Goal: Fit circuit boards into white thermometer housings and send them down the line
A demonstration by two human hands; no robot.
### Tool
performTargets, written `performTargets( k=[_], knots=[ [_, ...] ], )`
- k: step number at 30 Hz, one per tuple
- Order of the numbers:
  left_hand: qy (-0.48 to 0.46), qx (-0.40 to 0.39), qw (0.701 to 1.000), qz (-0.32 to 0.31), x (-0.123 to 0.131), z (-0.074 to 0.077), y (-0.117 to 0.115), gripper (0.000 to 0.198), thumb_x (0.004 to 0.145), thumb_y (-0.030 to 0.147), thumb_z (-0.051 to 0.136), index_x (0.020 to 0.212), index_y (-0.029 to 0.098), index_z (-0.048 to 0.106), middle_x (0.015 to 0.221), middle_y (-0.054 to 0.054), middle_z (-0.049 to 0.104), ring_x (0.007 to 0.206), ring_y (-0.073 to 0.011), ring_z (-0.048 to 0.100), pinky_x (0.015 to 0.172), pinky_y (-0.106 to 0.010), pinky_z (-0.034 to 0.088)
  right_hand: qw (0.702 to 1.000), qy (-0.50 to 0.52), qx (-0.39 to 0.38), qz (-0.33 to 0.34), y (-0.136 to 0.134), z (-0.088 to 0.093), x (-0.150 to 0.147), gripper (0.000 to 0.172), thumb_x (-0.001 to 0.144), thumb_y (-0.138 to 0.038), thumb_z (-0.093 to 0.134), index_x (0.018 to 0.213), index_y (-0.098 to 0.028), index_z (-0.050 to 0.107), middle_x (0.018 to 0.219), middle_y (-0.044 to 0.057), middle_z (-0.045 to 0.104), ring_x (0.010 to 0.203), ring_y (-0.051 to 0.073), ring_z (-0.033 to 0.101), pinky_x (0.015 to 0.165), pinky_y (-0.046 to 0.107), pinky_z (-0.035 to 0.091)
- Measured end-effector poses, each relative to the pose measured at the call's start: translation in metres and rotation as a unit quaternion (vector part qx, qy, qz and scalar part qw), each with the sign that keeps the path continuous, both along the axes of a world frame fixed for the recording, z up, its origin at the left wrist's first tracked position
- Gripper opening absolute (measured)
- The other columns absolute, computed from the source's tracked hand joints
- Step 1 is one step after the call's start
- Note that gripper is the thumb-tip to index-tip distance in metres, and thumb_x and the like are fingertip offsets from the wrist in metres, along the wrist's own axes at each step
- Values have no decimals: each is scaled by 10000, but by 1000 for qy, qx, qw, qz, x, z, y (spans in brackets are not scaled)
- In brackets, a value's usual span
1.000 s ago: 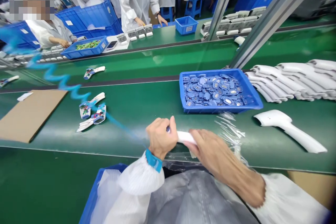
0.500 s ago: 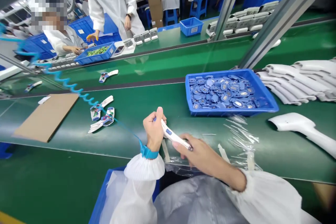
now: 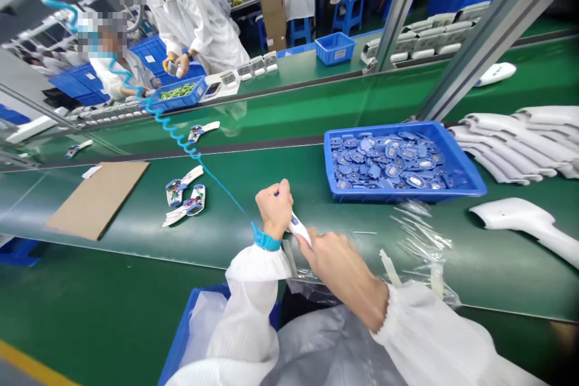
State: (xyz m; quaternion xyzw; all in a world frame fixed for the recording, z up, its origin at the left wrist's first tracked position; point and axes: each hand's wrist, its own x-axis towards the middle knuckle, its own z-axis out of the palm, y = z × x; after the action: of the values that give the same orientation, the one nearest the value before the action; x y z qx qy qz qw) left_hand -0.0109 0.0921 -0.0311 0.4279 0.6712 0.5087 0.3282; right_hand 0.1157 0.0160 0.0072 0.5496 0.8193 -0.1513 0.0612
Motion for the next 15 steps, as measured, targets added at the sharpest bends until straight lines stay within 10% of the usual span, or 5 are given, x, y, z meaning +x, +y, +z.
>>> performTargets(
  k=[7, 15],
  knots=[
    [-98, 7, 994, 47, 2, -3, 3, 480, 858, 369, 577, 427, 200, 450, 403, 15, 438, 402, -105, 419, 467, -255, 326, 999, 21, 30, 1, -4, 6, -14, 350, 1029, -243, 372, 894, -117, 669, 722, 145, 715, 632, 245, 733, 496, 274, 444],
    [-115, 23, 974, -195, -25, 16, -10, 513, 913, 622, 513, 654, 187, 595, 726, -56, 630, 678, -166, 586, 682, -291, 483, 999, 27, 22, -33, 6, 3, 0, 352, 1028, -356, 421, 951, -141, 690, 690, 140, 721, 629, 296, 728, 488, 309, 373]
  ],
)
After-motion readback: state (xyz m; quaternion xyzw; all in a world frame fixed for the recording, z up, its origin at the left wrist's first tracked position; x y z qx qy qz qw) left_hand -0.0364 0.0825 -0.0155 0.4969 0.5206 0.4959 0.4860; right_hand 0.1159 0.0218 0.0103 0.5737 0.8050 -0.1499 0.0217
